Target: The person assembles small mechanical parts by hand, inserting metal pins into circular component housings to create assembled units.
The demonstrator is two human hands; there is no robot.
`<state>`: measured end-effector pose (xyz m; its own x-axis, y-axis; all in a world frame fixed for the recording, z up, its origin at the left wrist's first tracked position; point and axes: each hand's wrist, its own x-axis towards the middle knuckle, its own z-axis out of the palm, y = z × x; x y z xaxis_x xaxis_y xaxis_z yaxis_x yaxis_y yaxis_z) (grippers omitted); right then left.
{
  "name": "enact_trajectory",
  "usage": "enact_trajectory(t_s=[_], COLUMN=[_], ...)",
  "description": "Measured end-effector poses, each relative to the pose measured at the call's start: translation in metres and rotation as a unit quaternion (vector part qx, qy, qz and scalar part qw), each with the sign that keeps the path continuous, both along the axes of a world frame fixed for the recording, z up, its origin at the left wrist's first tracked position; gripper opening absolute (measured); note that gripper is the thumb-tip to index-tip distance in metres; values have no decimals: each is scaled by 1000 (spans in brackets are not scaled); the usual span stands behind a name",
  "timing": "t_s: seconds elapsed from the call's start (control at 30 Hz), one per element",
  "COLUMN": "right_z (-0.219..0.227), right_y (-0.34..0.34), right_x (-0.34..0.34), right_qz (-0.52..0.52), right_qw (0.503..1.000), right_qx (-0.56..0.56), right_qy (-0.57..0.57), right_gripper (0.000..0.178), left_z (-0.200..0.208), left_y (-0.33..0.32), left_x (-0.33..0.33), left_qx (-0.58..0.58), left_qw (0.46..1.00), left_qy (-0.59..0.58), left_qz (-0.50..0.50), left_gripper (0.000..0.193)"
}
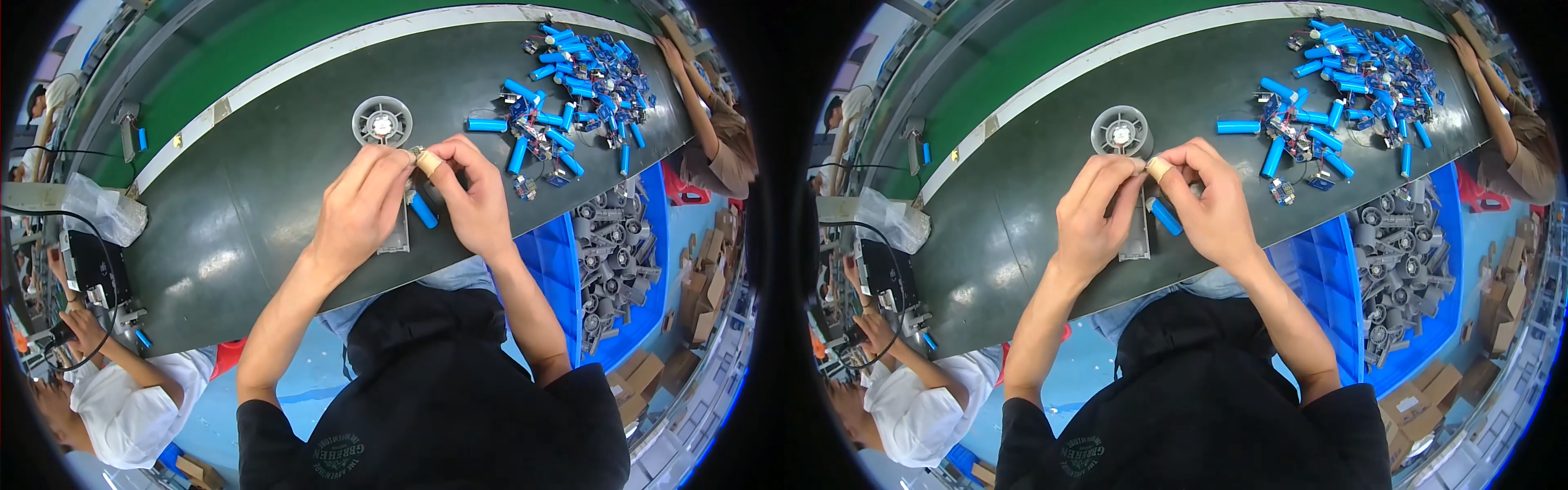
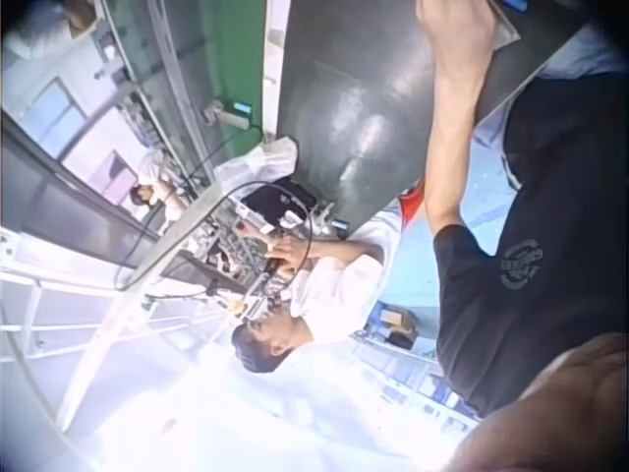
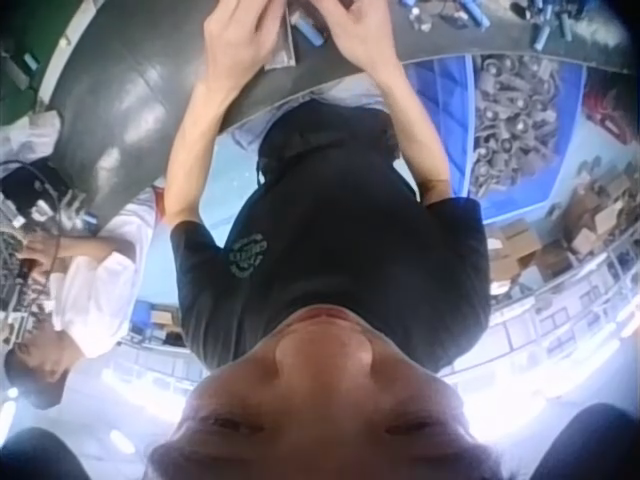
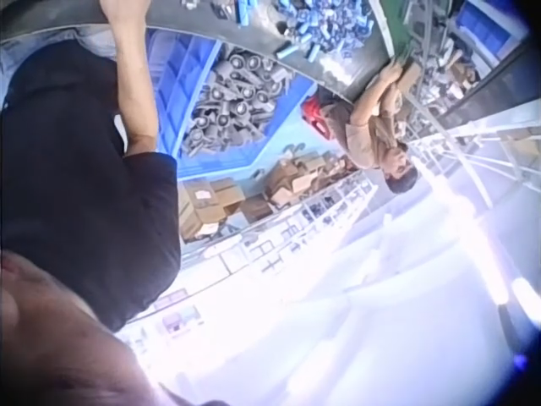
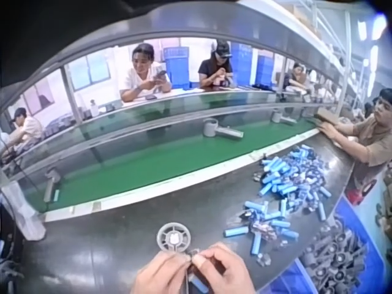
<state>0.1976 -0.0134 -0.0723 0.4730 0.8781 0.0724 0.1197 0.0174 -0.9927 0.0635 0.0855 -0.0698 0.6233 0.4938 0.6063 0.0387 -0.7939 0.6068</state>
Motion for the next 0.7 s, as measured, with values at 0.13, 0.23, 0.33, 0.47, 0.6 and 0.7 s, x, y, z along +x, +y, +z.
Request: enact_trajectory(t_s=[0.13, 0.23, 0.33, 0.47, 0.6, 0.7], right_z=[2, 4, 4, 15, 15, 12], right_y=[2, 4, 4, -2, -4, -4], right_x=[11, 14, 22, 25, 18, 17], right_qz=[53, 86, 37, 5, 73, 88], right_qw=[984, 985, 997, 974, 957, 960], right_qx=[-78, -87, -54, -109, -108, -149], right_qy=[153, 125, -30, -199, -258, -219], right_gripper=[19, 21, 19, 26, 32, 29], left_z=[-3, -2, -3, -7, -6, -5], left_y=[3, 5, 7, 8, 7, 5], left_x=[-4, -3, -3, -2, -2, -2], left_qx=[71, 104, 113, 110, 89, 74], left_qw=[997, 994, 993, 994, 996, 997], left_qy=[23, 12, 8, 7, 14, 20], left_qz=[-14, -15, -13, 8, 13, 9], left_gripper=[26, 26, 27, 29, 28, 27])
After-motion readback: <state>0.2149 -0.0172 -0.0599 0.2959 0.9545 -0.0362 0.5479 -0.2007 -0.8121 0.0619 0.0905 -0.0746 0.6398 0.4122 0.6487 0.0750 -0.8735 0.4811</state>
